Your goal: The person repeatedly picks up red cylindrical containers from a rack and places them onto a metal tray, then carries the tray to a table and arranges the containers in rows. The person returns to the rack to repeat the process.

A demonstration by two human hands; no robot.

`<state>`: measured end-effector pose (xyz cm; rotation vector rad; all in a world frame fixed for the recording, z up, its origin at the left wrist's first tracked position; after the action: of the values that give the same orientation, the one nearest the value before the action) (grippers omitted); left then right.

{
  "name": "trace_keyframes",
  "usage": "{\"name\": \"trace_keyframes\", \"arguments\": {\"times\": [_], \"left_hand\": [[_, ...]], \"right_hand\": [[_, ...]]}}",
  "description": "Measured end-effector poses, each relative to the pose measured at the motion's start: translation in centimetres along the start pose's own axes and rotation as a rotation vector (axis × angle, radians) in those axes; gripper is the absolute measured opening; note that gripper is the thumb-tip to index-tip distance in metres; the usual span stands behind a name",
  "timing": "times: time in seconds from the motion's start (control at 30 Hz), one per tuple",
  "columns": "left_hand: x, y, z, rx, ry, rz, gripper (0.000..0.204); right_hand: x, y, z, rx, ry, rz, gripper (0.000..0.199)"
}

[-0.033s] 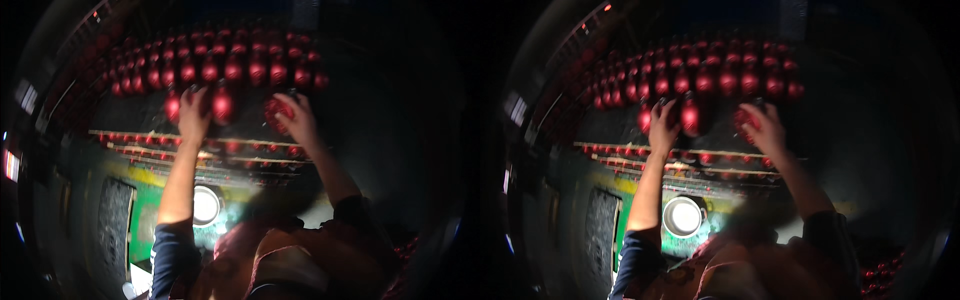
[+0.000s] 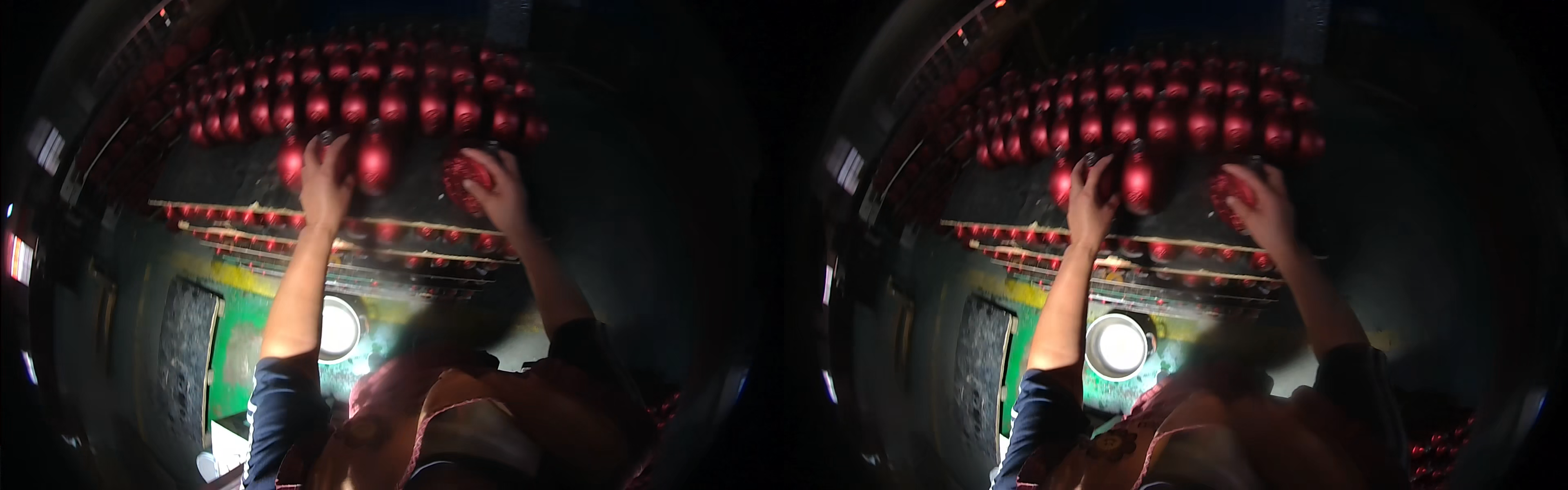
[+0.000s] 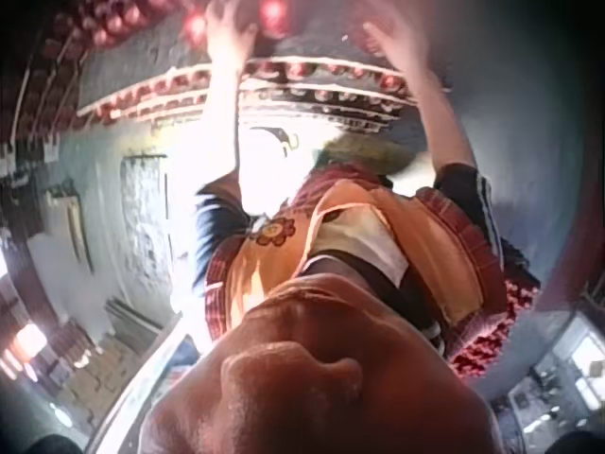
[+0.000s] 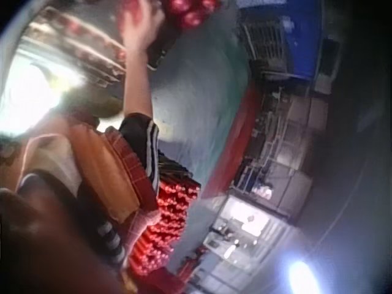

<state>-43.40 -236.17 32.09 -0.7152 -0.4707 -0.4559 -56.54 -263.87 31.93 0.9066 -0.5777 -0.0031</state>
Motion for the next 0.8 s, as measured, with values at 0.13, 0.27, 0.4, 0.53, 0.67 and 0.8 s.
{"name": "trace_keyframes", "arguments": {"times": [0.13,0.27,0.4,0.53,0.67,0.8], "left_hand": [[-5.6,1.1,4.2,-0.225,-0.102,-0.061,0.072],[-15.0,6.2,9.0,-0.840,-0.179,0.396,0.073],[-24.7,13.3,8.4,-1.641,-0.389,0.733,0.071],[-31.4,21.0,3.1,-2.383,-0.439,1.196,0.073],[-33.7,26.9,1.0,-2.589,-0.403,1.136,0.075],[-35.0,29.4,0.5,-2.684,-0.427,1.168,0.074]], "right_hand": [[-2.7,-0.6,1.1,0.463,-0.085,-0.365,0.061],[-8.7,-1.1,-1.5,1.164,0.070,-0.416,0.071],[-14.2,-1.2,-14.2,1.776,0.195,-0.942,0.052],[-16.3,-1.1,-28.5,1.861,0.375,-1.213,0.060],[-16.8,-1.3,-38.7,1.833,0.562,-1.403,0.056],[-16.5,0.0,-44.7,1.939,0.559,-1.236,0.044]]}}
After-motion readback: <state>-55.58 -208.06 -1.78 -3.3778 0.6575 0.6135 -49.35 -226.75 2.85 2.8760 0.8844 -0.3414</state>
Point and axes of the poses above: each hand's wrist, its own x-axis towards the middle knuckle, its own z-axis out of the back of the hand, y = z × x, the point moved 3 cm from there along x, towards the middle knuckle, and after that the axes turned 2 degrees about -z, right-handed, at the moved point
